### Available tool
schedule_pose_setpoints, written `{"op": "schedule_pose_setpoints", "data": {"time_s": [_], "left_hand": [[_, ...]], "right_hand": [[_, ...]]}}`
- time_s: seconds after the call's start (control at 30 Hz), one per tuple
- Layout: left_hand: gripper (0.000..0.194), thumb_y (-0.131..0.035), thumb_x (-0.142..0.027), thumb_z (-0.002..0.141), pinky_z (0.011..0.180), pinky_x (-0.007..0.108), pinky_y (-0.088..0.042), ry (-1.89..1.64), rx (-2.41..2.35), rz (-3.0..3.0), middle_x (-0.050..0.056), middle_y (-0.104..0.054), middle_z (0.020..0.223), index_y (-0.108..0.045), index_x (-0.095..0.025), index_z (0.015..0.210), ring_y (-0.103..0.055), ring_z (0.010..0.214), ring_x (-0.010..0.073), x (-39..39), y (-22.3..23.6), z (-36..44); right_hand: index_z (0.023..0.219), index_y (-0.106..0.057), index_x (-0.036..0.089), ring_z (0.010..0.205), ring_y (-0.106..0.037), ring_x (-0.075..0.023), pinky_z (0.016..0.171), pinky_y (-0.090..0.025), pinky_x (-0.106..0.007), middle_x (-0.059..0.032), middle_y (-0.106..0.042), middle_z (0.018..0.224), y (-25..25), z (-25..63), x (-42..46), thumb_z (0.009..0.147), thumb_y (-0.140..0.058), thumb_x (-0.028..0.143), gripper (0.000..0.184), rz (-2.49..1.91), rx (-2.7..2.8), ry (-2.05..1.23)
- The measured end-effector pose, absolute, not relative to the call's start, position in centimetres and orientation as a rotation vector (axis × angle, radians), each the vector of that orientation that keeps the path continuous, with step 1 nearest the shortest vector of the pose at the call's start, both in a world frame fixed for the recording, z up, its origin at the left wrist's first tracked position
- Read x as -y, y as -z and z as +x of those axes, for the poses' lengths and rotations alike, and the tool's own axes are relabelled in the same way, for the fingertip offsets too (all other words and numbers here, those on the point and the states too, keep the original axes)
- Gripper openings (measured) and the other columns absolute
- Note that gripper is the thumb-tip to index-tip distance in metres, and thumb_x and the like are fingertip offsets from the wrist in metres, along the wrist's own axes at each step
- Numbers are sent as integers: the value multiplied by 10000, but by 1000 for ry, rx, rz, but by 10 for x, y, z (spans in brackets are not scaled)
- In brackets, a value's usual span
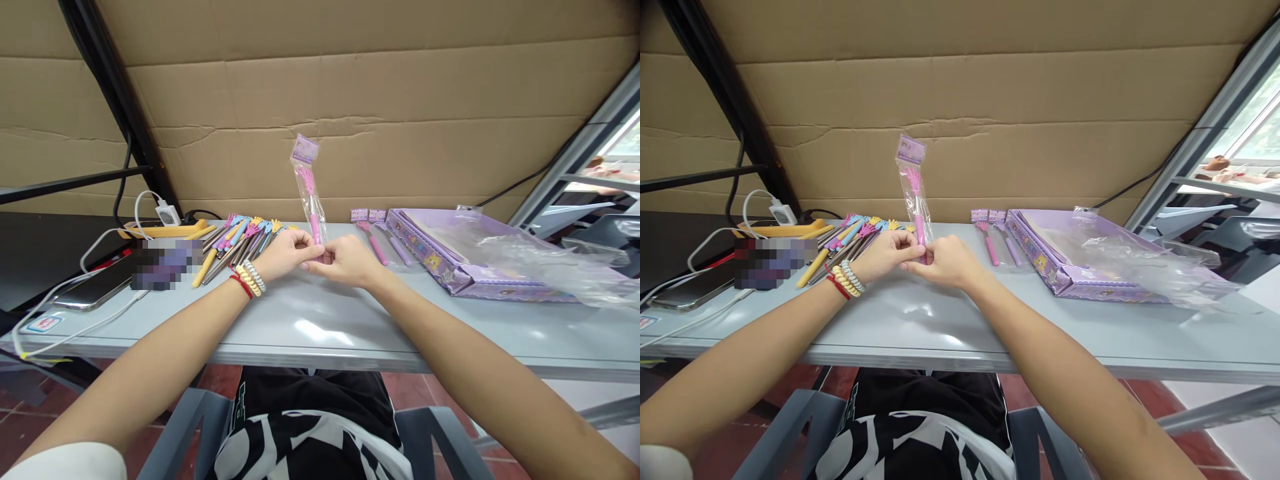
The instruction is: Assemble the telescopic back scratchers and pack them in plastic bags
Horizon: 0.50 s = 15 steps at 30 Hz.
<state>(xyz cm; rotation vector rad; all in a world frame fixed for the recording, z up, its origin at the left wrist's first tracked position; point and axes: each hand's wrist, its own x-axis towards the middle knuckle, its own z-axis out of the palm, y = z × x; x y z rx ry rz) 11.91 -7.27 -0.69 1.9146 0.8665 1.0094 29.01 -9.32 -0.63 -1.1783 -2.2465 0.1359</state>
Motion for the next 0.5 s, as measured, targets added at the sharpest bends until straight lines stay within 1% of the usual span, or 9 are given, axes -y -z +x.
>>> {"op": "schedule_pose_setpoints", "data": {"time_s": [0.07,0.17,0.2,0.33,0.4,0.5], "left_hand": [[350,-681,-473,735,564,243,-411,-943,-829,1922,12,-573,632,-606,-139,664,-506,597,104,73,6,119],[369,-658,-493,756,624,264,-478,-859,-789,1906,48,-625,726,-645,-126,721,-562,685,131,75,5,118],[367,-659,-491,757,644,272,-496,-836,-778,1903,58,-637,768,-653,-124,748,-579,724,143,76,4,118],[357,-653,-472,772,667,281,-527,-804,-785,1920,78,-658,921,-669,-137,894,-612,853,174,77,-1,115],[347,-648,-461,781,665,282,-535,-821,-832,1920,81,-658,965,-661,-148,928,-617,881,178,76,-4,112],[295,-641,-430,793,670,282,-543,-846,-915,1928,73,-645,983,-648,-153,894,-611,869,162,73,-6,107]], "right_hand": [[452,-390,187,449,-291,-79,505,-212,-266,16,-404,428,6,290,93,722,-612,592,535,-1257,2243,-84],[432,-380,193,433,-279,-85,490,-194,-275,13,-367,408,5,291,94,721,-602,404,421,-1324,2256,-50],[434,-379,193,429,-273,-85,485,-189,-277,15,-356,407,3,292,94,716,-585,366,390,-1337,2262,-58],[435,-362,195,437,-272,-83,477,-194,-280,18,-337,419,-13,305,95,706,-547,373,374,-1463,2199,-78],[441,-380,194,453,-325,-92,485,-226,-277,9,-378,434,-24,317,95,685,-544,350,332,-1609,2123,-31],[439,-454,192,491,-446,-134,513,-292,-280,-34,-468,447,-39,338,92,702,-506,344,308,-1931,2053,11]]}}
